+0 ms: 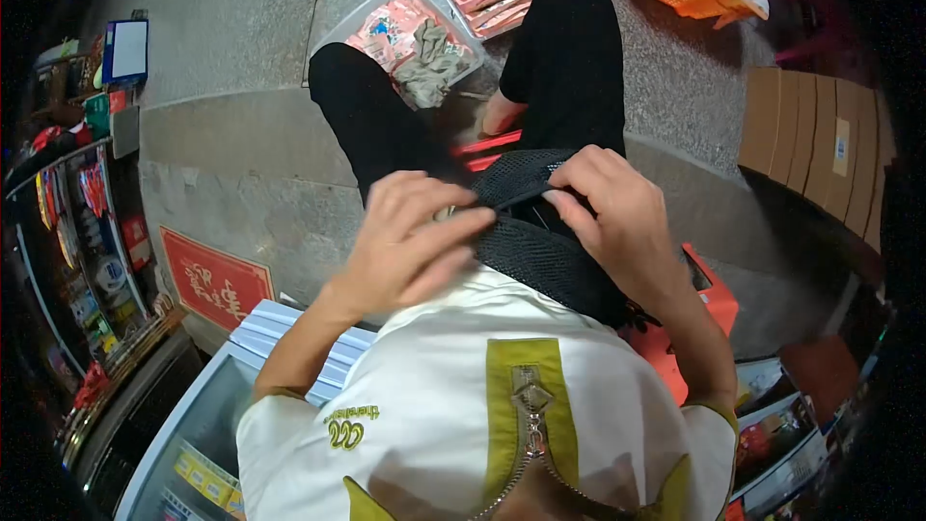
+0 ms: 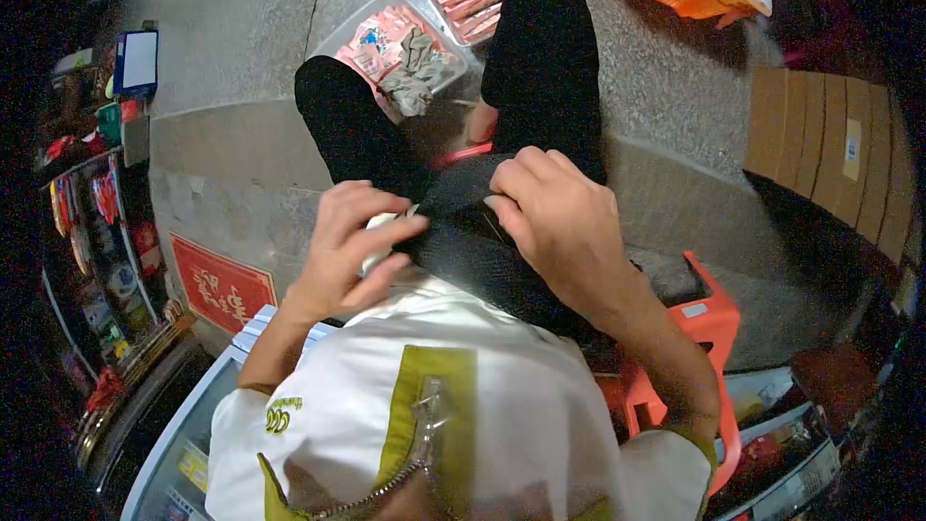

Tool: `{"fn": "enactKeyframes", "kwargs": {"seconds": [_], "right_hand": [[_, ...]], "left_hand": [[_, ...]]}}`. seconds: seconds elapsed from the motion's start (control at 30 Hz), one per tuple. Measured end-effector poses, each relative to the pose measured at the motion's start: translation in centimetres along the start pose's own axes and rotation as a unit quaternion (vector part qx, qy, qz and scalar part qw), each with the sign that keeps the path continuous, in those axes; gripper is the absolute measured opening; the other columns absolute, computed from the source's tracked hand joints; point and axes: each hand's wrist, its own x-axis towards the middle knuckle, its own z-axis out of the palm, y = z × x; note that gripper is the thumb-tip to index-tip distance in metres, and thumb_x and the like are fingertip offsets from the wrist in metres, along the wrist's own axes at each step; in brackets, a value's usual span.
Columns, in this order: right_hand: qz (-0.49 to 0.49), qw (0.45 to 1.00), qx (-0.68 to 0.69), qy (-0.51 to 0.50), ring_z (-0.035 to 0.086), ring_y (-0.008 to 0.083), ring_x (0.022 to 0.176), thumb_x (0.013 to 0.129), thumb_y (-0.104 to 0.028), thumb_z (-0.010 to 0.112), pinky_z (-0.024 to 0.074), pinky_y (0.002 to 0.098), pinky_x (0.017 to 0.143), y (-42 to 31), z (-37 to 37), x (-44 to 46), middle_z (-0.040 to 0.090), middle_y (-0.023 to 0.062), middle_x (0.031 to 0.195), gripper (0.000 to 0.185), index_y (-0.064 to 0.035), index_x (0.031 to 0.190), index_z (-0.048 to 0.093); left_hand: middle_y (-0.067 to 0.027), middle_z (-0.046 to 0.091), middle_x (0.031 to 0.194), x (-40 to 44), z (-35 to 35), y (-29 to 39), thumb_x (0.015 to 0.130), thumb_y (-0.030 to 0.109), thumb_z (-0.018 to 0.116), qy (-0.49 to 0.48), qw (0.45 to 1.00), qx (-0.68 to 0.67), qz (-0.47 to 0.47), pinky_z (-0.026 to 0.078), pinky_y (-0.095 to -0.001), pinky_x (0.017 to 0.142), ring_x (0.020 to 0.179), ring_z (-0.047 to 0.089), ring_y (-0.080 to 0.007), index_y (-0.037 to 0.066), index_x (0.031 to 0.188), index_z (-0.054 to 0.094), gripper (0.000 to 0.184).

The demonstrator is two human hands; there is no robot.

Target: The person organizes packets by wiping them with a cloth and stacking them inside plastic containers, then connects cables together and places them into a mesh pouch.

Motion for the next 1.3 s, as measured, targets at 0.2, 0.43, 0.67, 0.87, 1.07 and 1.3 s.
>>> {"fn": "enactKeyframes", "kwargs": {"seconds": [0.2,0.43,0.67,0.87,1.07,1.3], "right_hand": [[-0.006,0.998,-0.004,0.061,0.059,0.0283,0.078,0.081,-0.011,0.066,0.0496,0.0376,0.069,0.1,0.0,0.8,0.057,0.0096,0.081,0.009,-0.0048,0.085,0.061],[-0.015,0.996,0.017,0.083,0.06,0.0266,0.079,0.082,-0.011,0.064,0.0504,0.0361,0.069,-1.3,0.2,2.0,0.058,0.0087,0.081,0.008,-0.0048,0.085,0.062],[-0.033,0.995,-0.039,0.086,0.06,0.0245,0.078,0.08,-0.012,0.064,0.0509,0.0342,0.065,-1.3,0.4,1.6,0.056,0.0064,0.081,0.007,-0.0069,0.084,0.06],[-0.105,0.982,-0.15,0.038,0.055,0.0173,0.082,0.074,-0.017,0.059,0.0468,0.0288,0.057,-1.6,0.3,0.1,0.054,0.0013,0.085,0.016,-0.0129,0.09,0.06],[-0.091,0.975,-0.198,-0.047,0.053,0.0142,0.082,0.076,-0.015,0.056,0.0478,0.024,0.058,-3.1,2.0,-1.2,0.052,0.0007,0.095,0.026,-0.0072,0.1,0.06],[-0.01,0.938,-0.302,-0.171,0.056,0.0154,0.066,0.08,-0.01,0.053,0.0501,0.0267,0.051,-4.3,1.7,-0.3,0.054,0.0036,0.123,0.046,-0.0026,0.125,0.054]], "left_hand": [[-0.0101,0.058,0.106,2.1,1.9,-0.4,0.08,0.023,0.069,-0.028,0.998,-0.038,0.038,0.04,-0.0429,0.089,0.101,0.052,-0.0285,0.007,0.09,0.064,0.02],[-0.0158,0.056,0.108,4.2,2.3,-0.3,0.075,0.018,0.072,0.083,0.986,-0.114,-0.086,0.04,-0.042,0.093,0.107,0.052,-0.0329,0.004,0.098,0.057,0.031],[-0.0273,0.055,0.123,5.0,3.9,-2.9,0.082,0.01,0.049,-0.058,0.981,-0.128,-0.132,0.042,-0.0421,0.097,0.112,0.054,-0.0411,-0.004,0.125,0.051,0.045],[-0.0225,0.062,0.096,5.5,2.6,-2.4,0.086,0.007,0.052,-0.081,0.974,-0.101,-0.185,0.048,-0.0452,0.078,0.093,0.059,-0.0408,-0.003,0.109,0.059,0.026],[-0.016,0.06,0.085,5.8,3.2,-2.1,0.081,0.005,0.061,0.038,0.992,-0.065,-0.099,0.048,-0.0433,0.069,0.082,0.059,-0.0358,0.0,0.094,0.059,0.014],[-0.0135,0.059,0.08,6.2,3.0,-2.0,0.077,0.002,0.065,0.086,0.994,-0.035,-0.053,0.048,-0.0409,0.064,0.075,0.058,-0.0332,0.001,0.089,0.059,0.014]]}}
